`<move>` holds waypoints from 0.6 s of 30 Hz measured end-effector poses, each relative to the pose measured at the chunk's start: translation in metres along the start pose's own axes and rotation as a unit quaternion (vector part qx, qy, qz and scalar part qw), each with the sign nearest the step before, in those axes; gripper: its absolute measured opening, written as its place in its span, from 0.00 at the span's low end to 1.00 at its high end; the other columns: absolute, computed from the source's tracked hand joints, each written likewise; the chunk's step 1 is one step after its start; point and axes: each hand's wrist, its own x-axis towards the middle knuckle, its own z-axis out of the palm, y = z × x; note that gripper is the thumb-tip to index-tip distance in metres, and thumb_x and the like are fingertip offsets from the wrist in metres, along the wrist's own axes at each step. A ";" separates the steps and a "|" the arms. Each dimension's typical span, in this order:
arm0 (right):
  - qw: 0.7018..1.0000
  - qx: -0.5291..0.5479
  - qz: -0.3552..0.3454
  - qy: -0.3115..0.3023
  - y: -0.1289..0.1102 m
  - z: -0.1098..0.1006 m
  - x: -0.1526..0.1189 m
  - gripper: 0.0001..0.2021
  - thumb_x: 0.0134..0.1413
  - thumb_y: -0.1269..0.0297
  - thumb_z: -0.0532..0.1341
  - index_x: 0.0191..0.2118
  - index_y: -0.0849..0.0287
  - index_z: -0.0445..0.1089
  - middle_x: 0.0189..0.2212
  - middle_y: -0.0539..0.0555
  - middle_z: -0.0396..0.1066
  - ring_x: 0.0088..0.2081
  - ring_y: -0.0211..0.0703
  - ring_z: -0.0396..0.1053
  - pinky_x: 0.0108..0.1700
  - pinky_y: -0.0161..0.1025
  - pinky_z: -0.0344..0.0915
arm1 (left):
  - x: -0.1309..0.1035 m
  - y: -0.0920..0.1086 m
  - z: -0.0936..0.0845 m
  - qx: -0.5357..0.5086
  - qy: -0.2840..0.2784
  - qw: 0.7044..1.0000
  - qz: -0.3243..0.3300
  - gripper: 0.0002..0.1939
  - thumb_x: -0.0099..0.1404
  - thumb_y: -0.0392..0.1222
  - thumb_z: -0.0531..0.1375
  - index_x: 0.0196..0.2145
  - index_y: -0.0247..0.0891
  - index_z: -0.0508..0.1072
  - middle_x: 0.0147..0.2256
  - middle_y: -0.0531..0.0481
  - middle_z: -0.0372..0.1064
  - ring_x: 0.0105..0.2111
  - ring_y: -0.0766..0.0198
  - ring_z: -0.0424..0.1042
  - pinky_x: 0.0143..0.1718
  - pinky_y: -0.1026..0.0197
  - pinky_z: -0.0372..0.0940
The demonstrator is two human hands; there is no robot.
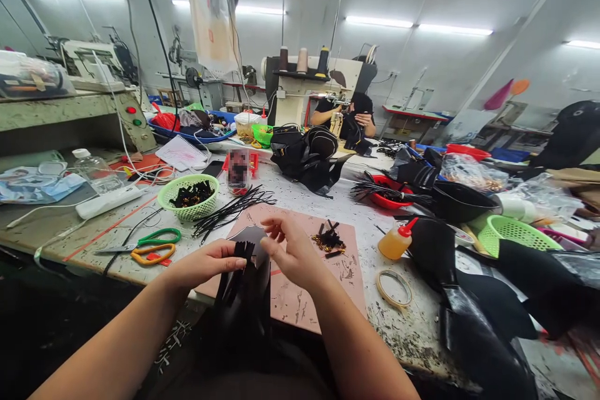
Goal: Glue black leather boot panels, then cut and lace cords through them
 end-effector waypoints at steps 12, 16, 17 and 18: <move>0.977 -0.208 -0.017 0.046 0.008 0.034 -0.020 0.25 0.40 0.73 0.61 0.48 0.58 0.58 0.25 0.48 0.65 0.31 0.43 0.65 0.37 0.44 0.63 | 0.017 -0.006 0.004 -0.075 0.136 0.988 0.020 0.10 0.49 0.45 0.62 0.22 0.34 0.73 0.20 0.53 0.68 0.23 0.66 0.65 0.27 0.65 0.59; 0.914 -0.319 -0.213 0.136 0.016 0.040 -0.016 0.18 0.47 0.75 0.57 0.46 0.55 0.64 0.33 0.55 0.68 0.36 0.46 0.65 0.37 0.44 0.63 | 0.024 -0.005 0.007 -0.074 0.188 0.979 0.023 0.11 0.49 0.46 0.60 0.21 0.34 0.71 0.18 0.54 0.66 0.20 0.68 0.62 0.24 0.65 0.57; 0.904 -0.317 -0.254 0.136 0.017 0.039 -0.015 0.17 0.49 0.76 0.55 0.46 0.56 0.65 0.35 0.56 0.69 0.36 0.45 0.65 0.37 0.43 0.64 | 0.025 -0.004 0.008 -0.071 0.197 0.978 0.024 0.11 0.49 0.47 0.60 0.20 0.34 0.71 0.18 0.54 0.65 0.19 0.68 0.61 0.23 0.65 0.57; 0.901 -0.303 -0.281 0.134 0.018 0.039 -0.013 0.17 0.50 0.78 0.53 0.46 0.57 0.65 0.35 0.56 0.69 0.36 0.43 0.65 0.37 0.41 0.65 | 0.026 -0.003 0.009 -0.065 0.206 0.976 0.026 0.12 0.48 0.47 0.60 0.20 0.34 0.70 0.17 0.54 0.64 0.19 0.68 0.61 0.22 0.65 0.57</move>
